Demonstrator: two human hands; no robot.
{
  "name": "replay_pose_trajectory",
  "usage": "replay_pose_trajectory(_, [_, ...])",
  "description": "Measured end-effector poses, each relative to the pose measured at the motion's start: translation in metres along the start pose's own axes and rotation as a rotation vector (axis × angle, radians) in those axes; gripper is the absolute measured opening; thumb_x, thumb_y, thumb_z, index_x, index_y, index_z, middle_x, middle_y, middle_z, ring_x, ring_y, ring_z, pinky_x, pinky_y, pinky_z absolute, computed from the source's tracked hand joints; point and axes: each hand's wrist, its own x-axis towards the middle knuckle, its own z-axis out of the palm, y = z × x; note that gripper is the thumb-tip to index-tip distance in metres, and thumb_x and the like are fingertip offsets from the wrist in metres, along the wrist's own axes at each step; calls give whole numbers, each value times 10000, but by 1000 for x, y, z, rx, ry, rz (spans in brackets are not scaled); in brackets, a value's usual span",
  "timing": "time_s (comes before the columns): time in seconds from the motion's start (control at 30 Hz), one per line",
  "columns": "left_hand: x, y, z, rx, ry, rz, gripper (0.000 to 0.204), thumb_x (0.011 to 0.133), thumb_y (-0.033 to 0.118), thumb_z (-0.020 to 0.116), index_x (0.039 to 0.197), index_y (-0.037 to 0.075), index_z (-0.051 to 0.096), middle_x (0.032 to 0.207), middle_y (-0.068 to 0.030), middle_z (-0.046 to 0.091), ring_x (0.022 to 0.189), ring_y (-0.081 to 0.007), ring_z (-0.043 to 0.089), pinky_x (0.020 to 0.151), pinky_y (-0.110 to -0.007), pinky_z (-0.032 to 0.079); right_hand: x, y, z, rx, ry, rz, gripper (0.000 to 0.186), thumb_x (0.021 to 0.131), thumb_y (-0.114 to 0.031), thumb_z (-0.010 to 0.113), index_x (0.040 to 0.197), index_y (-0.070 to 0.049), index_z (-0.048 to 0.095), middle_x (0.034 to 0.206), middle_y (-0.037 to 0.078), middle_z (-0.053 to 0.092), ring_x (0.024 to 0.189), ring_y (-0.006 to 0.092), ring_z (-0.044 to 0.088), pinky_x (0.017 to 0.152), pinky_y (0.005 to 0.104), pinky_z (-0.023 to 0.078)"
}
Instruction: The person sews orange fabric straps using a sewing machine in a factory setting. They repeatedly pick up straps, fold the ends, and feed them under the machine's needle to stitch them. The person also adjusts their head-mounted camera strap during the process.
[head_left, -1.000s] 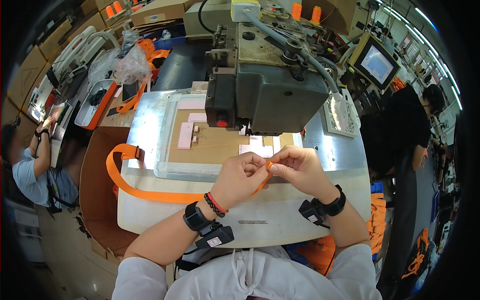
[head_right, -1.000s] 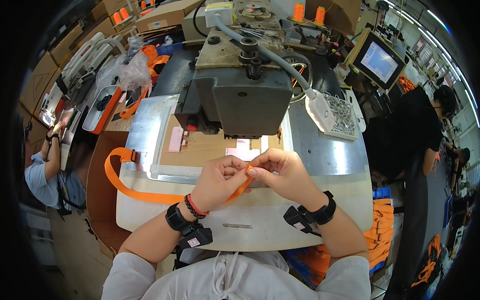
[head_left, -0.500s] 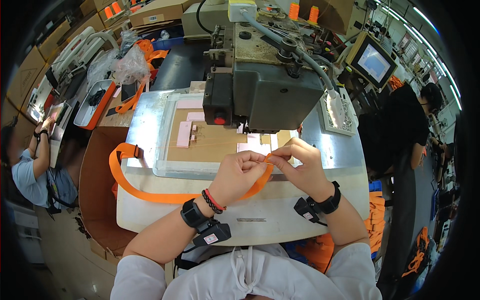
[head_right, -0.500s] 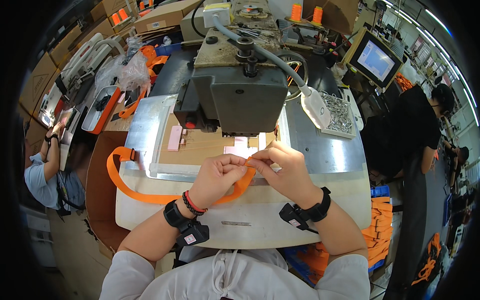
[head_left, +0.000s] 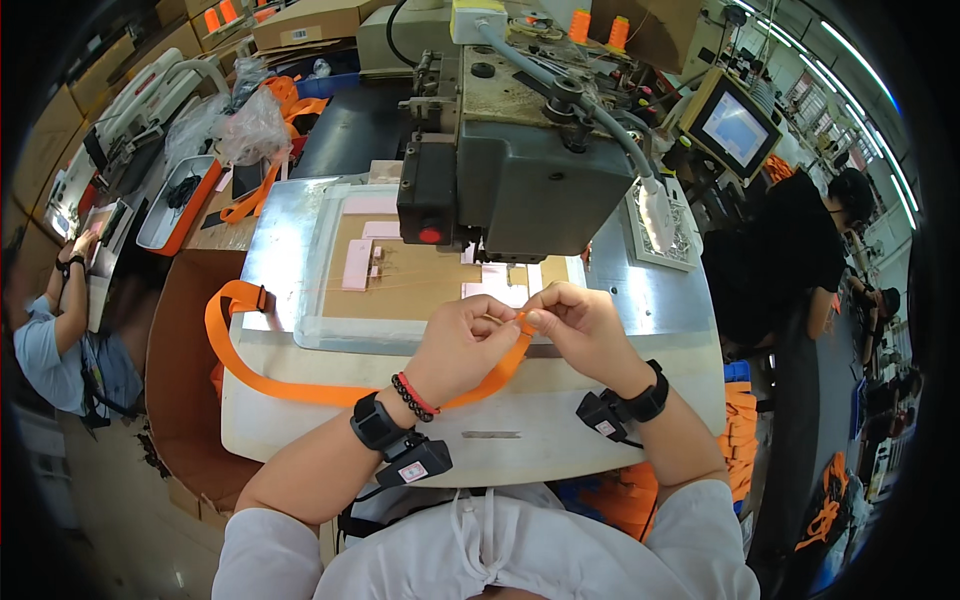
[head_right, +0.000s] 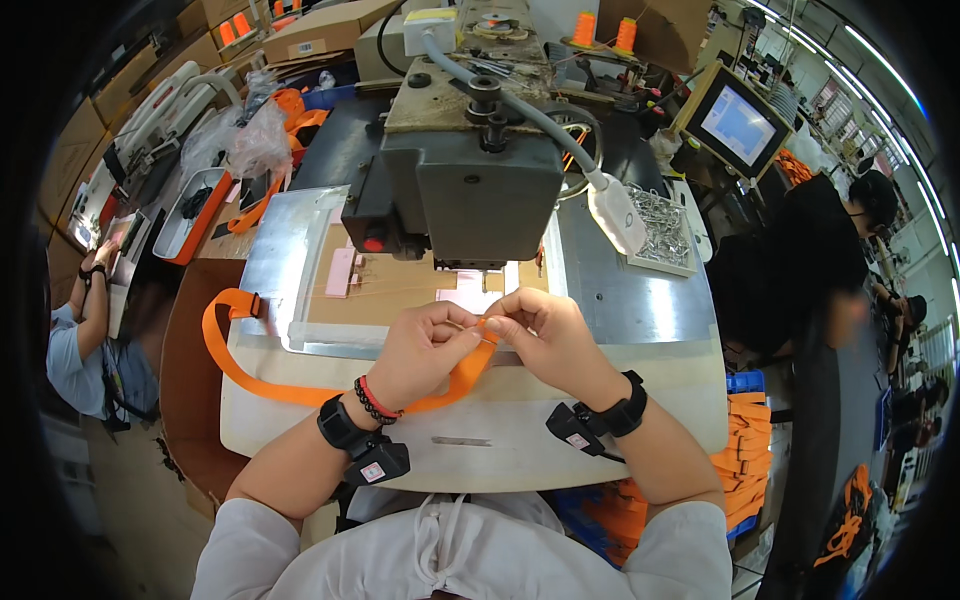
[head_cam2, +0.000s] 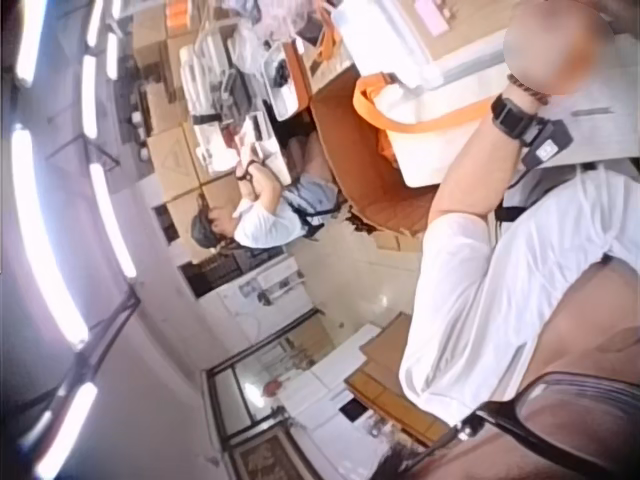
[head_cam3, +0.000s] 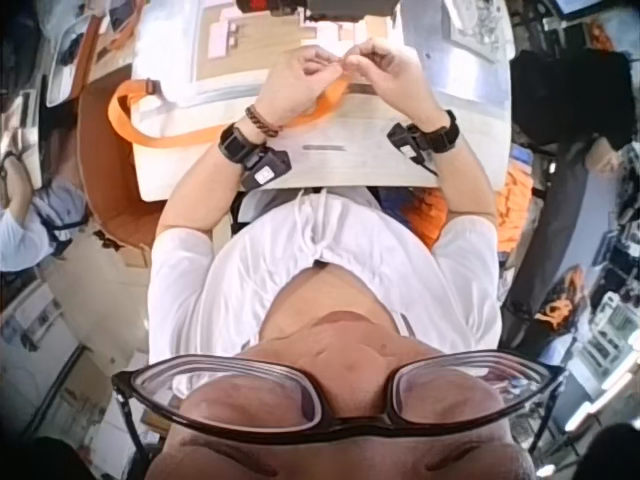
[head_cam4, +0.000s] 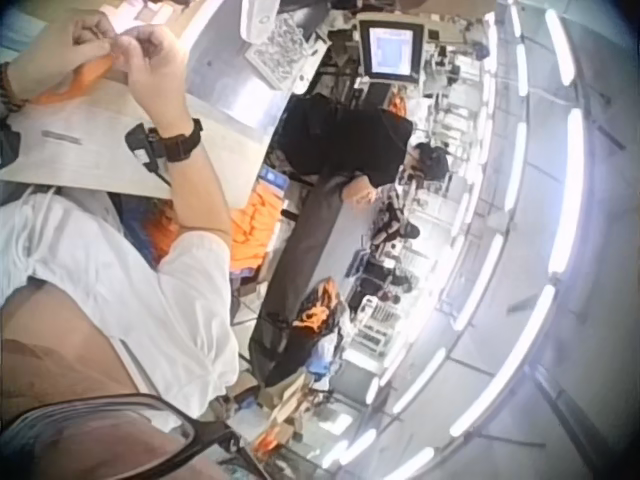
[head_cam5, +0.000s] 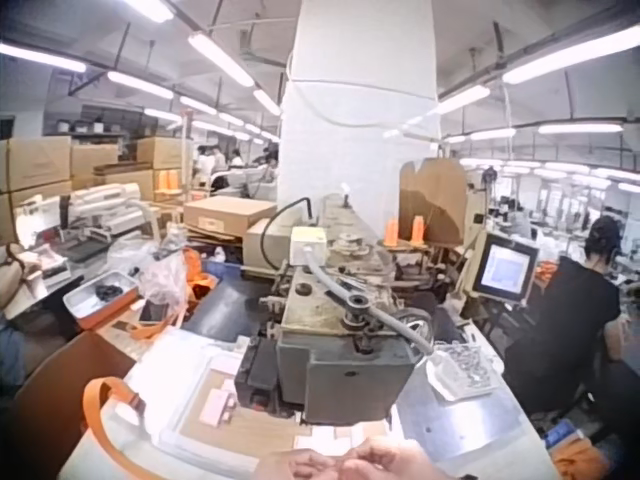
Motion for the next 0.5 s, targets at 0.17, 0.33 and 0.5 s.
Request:
replay_pose_trajectory(0.17, [3,-6,1,-88,48,31,196,917,154,669,976,-31,646,736,-54,696,636,-52,593,577,-221,449,0,1,-5,190,-25,101,102,935,-40,657,985,48,662,942,64,698,831,78,650,749,227,547])
replay_pose_trajectory(0.33, [3,-7,0,130,52,37,301,903,229,719,741,-18,657,772,-36,651,661,-82,568,569,-257,444,-3,10,-5,-38,10,-55,150,897,-131,720,956,7,722,843,52,716,733,61,624,621,233,522])
replay_pose_trajectory(0.5, [7,-32,-16,-50,61,28,174,912,154,682,945,-8,627,814,-59,663,697,-108,613,602,-236,473,11,16,4,-23,-10,-110,113,835,-95,729,835,4,675,754,37,668,662,55,572,584,237,477])
